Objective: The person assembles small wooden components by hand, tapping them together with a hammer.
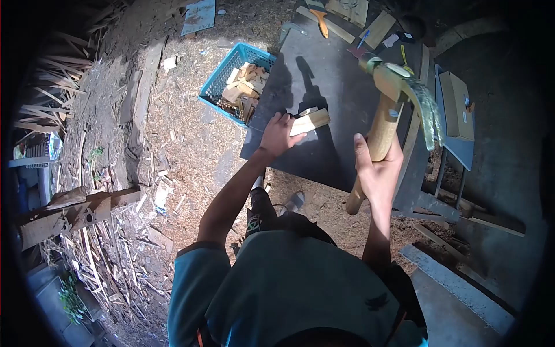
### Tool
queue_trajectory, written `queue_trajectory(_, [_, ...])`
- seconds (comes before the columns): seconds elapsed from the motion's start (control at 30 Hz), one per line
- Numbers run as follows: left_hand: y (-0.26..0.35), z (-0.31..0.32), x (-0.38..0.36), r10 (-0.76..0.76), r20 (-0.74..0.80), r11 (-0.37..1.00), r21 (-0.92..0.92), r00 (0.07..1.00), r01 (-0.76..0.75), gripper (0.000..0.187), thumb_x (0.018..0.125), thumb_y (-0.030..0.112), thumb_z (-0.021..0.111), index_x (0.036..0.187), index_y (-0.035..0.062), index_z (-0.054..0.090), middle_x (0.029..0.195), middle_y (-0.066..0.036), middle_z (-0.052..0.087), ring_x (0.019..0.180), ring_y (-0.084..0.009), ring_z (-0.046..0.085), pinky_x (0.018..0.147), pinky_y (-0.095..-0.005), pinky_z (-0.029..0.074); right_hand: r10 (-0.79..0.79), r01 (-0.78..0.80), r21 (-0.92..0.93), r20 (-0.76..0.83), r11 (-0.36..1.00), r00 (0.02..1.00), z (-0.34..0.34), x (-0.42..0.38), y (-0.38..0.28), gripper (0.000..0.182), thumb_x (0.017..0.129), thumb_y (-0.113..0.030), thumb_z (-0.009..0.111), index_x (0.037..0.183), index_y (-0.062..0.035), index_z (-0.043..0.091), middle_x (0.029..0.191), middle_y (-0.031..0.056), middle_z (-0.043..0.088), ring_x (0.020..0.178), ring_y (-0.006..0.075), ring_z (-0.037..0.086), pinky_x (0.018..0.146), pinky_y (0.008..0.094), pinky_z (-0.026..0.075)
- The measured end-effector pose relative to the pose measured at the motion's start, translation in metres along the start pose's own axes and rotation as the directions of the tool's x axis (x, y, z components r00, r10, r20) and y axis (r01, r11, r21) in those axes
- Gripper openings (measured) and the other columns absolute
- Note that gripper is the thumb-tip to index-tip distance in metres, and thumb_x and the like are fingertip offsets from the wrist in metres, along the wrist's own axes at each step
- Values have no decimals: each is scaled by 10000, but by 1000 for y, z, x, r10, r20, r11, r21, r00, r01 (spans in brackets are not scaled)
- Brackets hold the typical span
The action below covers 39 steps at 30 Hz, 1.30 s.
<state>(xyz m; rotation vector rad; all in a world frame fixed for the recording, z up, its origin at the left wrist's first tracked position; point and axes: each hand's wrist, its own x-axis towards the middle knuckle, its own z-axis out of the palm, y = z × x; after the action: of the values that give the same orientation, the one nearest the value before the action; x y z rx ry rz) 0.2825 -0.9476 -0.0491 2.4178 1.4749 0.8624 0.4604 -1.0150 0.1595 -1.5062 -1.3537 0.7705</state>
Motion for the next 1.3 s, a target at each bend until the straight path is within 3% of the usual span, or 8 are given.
queue_trajectory(0.1, [-2, 2, 1, 30, -16, 999, 25, 999, -29, 424, 710, 383, 663, 835, -11, 564, 851, -138, 533, 825, -293, 490, 737, -372, 424, -109, 119, 78, -123, 990, 986, 26, 1, 18, 172, 757, -21, 611, 889, 24, 509, 650, 84, 578, 595, 133, 581, 559, 261, 449])
queue_trajectory(0.27, [-1, 4, 8, 30, -32, 999, 33, 999, -29, 424, 704, 370, 669, 844, -16, 563, 859, -146, 529, 833, -300, 490, 744, -378, 426, 33, 83, -274, 393, 958, 919, 17, 13, 84, 242, 675, -70, 599, 893, 25, 552, 765, 230, 601, 772, 403, 601, 674, 372, 469])
queue_trajectory(0.43, [-3, 1, 3, 12, -31, 1000, 15, 999, -11, 433, 676, 355, 693, 848, -20, 563, 851, -139, 524, 823, -302, 495, 742, -375, 433, -140, 147, -62, 107, 987, 984, -11, 33, -32, 137, 749, -27, 598, 852, 6, 514, 578, 71, 520, 531, 78, 482, 507, 271, 413])
queue_trajectory(0.77, [-6, 0, 4, -6, -81, 1000, 7, 997, 7, 417, 688, 354, 681, 855, -13, 574, 833, -118, 537, 827, -300, 494, 720, -378, 441, 203, -93, -329, 321, 940, 925, 26, 23, 90, 268, 681, -98, 599, 896, 45, 528, 730, 258, 591, 763, 416, 598, 663, 405, 472])
queue_trajectory(0.9, [-6, -3, 6, -39, -66, 999, 14, 997, 40, 430, 676, 365, 691, 854, -9, 578, 866, -120, 539, 820, -297, 493, 717, -375, 439, -127, 139, -111, 109, 984, 986, 5, 27, -16, 107, 765, -31, 582, 820, 0, 496, 557, 65, 504, 527, 74, 472, 511, 242, 404])
queue_trajectory(1.03, [-5, 0, 3, -26, -98, 1000, 12, 995, 27, 430, 679, 367, 689, 856, -10, 580, 859, -121, 534, 813, -297, 493, 720, -372, 436, -137, 136, 43, 4, 990, 991, 31, 19, -5, 130, 770, -24, 585, 875, 26, 528, 633, 79, 555, 609, 47, 503, 548, 229, 418])
queue_trajectory(1.13, [-4, -8, 8, -153, -12, 988, -28, 988, 153, 422, 683, 367, 685, 846, -8, 579, 864, -122, 537, 819, -300, 494, 728, -370, 436, 316, -170, -390, 349, 905, 882, 49, 17, 101, 241, 676, -64, 565, 881, 59, 537, 704, 244, 589, 710, 397, 602, 639, 381, 463])
queue_trajectory(1.3, [-7, -3, 8, -91, -11, 996, -7, 996, 91, 419, 672, 371, 692, 846, 7, 578, 879, -104, 534, 841, -275, 495, 741, -374, 438, 42, 54, -271, 334, 961, 942, 28, 27, 0, 171, 727, -66, 621, 800, 12, 487, 586, 121, 512, 511, 219, 520, 527, 307, 408])
